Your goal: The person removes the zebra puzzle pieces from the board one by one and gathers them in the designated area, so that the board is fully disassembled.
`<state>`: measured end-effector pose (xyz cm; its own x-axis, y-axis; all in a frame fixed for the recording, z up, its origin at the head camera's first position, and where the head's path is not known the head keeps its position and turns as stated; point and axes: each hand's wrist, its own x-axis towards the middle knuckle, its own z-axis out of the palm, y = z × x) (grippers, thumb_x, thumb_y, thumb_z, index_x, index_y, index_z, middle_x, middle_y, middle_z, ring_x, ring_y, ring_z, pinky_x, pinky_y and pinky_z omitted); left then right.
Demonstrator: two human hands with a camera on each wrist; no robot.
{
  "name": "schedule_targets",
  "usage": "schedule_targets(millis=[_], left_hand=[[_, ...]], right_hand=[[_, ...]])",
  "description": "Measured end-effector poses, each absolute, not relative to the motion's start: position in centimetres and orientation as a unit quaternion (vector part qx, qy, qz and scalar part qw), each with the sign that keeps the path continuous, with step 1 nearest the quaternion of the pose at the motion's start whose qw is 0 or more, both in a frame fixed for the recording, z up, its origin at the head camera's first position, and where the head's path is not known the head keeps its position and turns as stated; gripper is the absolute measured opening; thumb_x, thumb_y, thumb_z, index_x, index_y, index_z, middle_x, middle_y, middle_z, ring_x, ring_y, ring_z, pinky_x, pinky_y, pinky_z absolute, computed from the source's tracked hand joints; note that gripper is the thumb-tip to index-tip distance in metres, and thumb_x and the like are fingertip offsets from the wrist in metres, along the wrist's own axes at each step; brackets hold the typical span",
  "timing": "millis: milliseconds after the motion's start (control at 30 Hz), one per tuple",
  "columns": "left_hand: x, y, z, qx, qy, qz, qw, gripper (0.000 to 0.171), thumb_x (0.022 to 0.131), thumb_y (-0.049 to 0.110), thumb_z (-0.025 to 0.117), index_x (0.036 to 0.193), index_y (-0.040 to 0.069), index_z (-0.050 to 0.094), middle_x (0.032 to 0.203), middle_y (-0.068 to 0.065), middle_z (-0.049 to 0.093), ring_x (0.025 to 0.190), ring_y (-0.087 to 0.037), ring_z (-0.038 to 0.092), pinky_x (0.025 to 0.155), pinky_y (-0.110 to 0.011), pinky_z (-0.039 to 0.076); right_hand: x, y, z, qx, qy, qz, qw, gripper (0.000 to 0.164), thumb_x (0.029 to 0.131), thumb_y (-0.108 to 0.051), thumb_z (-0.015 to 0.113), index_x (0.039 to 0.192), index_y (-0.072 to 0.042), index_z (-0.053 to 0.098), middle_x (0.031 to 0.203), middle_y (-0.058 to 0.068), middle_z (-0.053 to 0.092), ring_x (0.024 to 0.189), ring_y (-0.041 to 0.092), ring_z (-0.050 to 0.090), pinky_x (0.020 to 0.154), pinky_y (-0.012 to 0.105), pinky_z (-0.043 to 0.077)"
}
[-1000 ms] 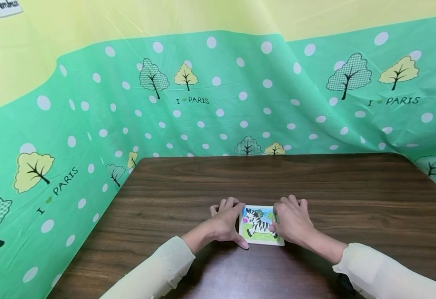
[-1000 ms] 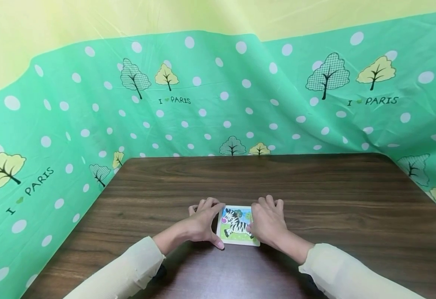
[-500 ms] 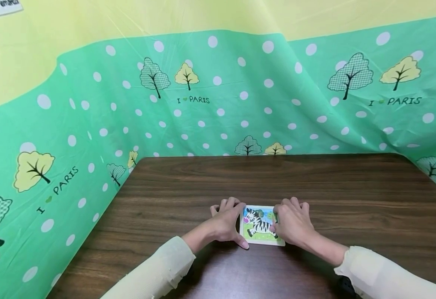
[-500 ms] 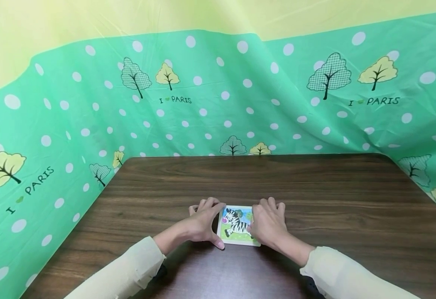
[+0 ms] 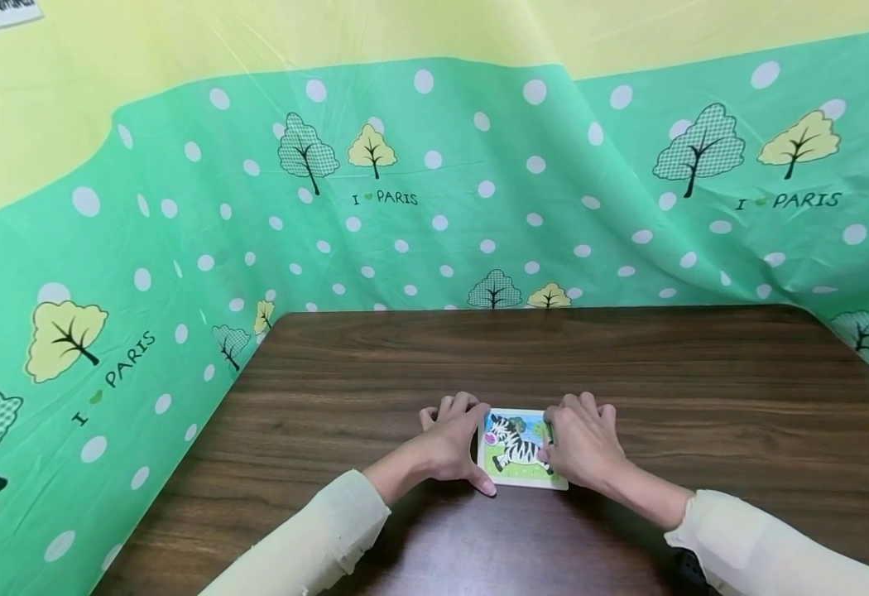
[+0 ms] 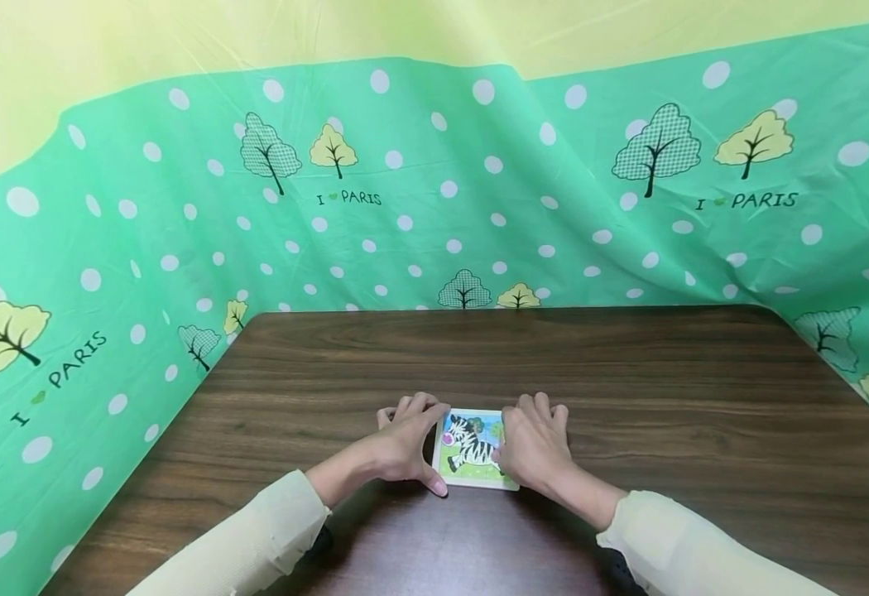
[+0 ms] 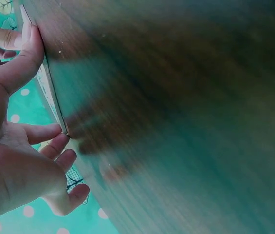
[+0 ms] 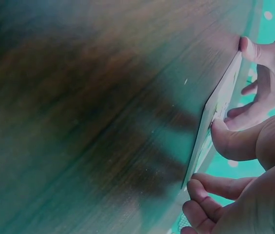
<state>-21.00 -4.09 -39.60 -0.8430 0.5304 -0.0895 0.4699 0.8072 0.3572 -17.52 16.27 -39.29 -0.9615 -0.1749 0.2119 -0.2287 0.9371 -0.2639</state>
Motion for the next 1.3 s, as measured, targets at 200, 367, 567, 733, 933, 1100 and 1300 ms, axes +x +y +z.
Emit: schedule_targets(millis=[200, 367, 567, 733, 933, 1100, 1300], left_hand=[[-21.0, -4.1, -39.5, 0.267, 0.946, 0.16, 0.089, 0.107, 0.052, 0.046, 0.092, 0.142, 0.014, 0.043, 0.137, -0.004, 0.039, 0.124, -0.024, 0.032, 0.098, -0.057, 0.024], [-21.0, -4.1, -39.5, 0.266, 0.947, 0.159, 0.089, 0.107, 0.051, 0.046, 0.092, 0.141, 0.014, 0.044, 0.138, -0.005, 0.039, 0.125, -0.024, 0.032, 0.099, -0.056, 0.024], [-21.0, -4.1, -39.6, 0.262, 0.947, 0.162, 0.093, 0.106, 0.052, 0.045, 0.092, 0.141, 0.014, 0.044, 0.139, -0.005, 0.039, 0.126, -0.025, 0.031, 0.099, -0.057, 0.024], [-21.0, -4.1, -39.6, 0.262, 0.948, 0.158, 0.09, 0.104, 0.051, 0.046, 0.092, 0.139, 0.015, 0.045, 0.137, -0.005, 0.039, 0.124, -0.024, 0.032, 0.099, -0.057, 0.024], [-21.0, -4.0, -39.5, 0.26, 0.948, 0.159, 0.087, 0.106, 0.051, 0.045, 0.092, 0.14, 0.013, 0.044, 0.136, -0.005, 0.04, 0.123, -0.024, 0.033, 0.099, -0.056, 0.025], [-21.0, -4.0, -39.4, 0.26, 0.948, 0.159, 0.089, 0.107, 0.051, 0.045, 0.092, 0.141, 0.014, 0.044, 0.136, -0.005, 0.039, 0.123, -0.024, 0.033, 0.099, -0.056, 0.025], [-21.0, -4.0, -39.5, 0.258, 0.949, 0.157, 0.089, 0.108, 0.051, 0.045, 0.092, 0.142, 0.013, 0.043, 0.137, -0.005, 0.039, 0.124, -0.024, 0.033, 0.099, -0.055, 0.025]], right_hand=[[-17.5, 16.2, -39.2, 0.096, -0.98, 0.159, 0.069, 0.043, 0.069, -0.018, 0.083, 0.102, 0.005, 0.068, 0.092, 0.01, 0.057, 0.086, 0.028, 0.04, 0.075, 0.047, 0.028], [-17.7, 16.3, -39.3, 0.098, -0.977, 0.179, 0.063, 0.044, 0.069, -0.016, 0.082, 0.104, 0.006, 0.067, 0.091, 0.01, 0.056, 0.086, 0.029, 0.039, 0.074, 0.046, 0.027], [-18.1, 16.4, -39.5, 0.088, -0.97, 0.221, 0.044, 0.046, 0.068, -0.013, 0.083, 0.105, 0.008, 0.065, 0.092, 0.012, 0.056, 0.089, 0.033, 0.04, 0.072, 0.046, 0.026], [-18.3, 16.4, -39.5, 0.069, -0.966, 0.248, 0.021, 0.05, 0.066, -0.012, 0.084, 0.105, 0.009, 0.061, 0.094, 0.014, 0.054, 0.093, 0.036, 0.039, 0.074, 0.048, 0.027], [-18.6, 16.5, -39.4, 0.058, -0.963, 0.262, 0.004, 0.054, 0.064, -0.012, 0.086, 0.106, 0.008, 0.058, 0.097, 0.016, 0.054, 0.093, 0.036, 0.04, 0.076, 0.048, 0.028], [-18.9, 16.7, -39.2, 0.048, -0.959, 0.279, -0.015, 0.056, 0.064, -0.011, 0.087, 0.107, 0.008, 0.057, 0.1, 0.018, 0.054, 0.095, 0.037, 0.04, 0.077, 0.048, 0.027], [-19.1, 16.8, -39.1, 0.044, -0.956, 0.287, -0.026, 0.057, 0.063, -0.012, 0.088, 0.106, 0.006, 0.054, 0.1, 0.018, 0.055, 0.093, 0.036, 0.041, 0.077, 0.048, 0.028]])
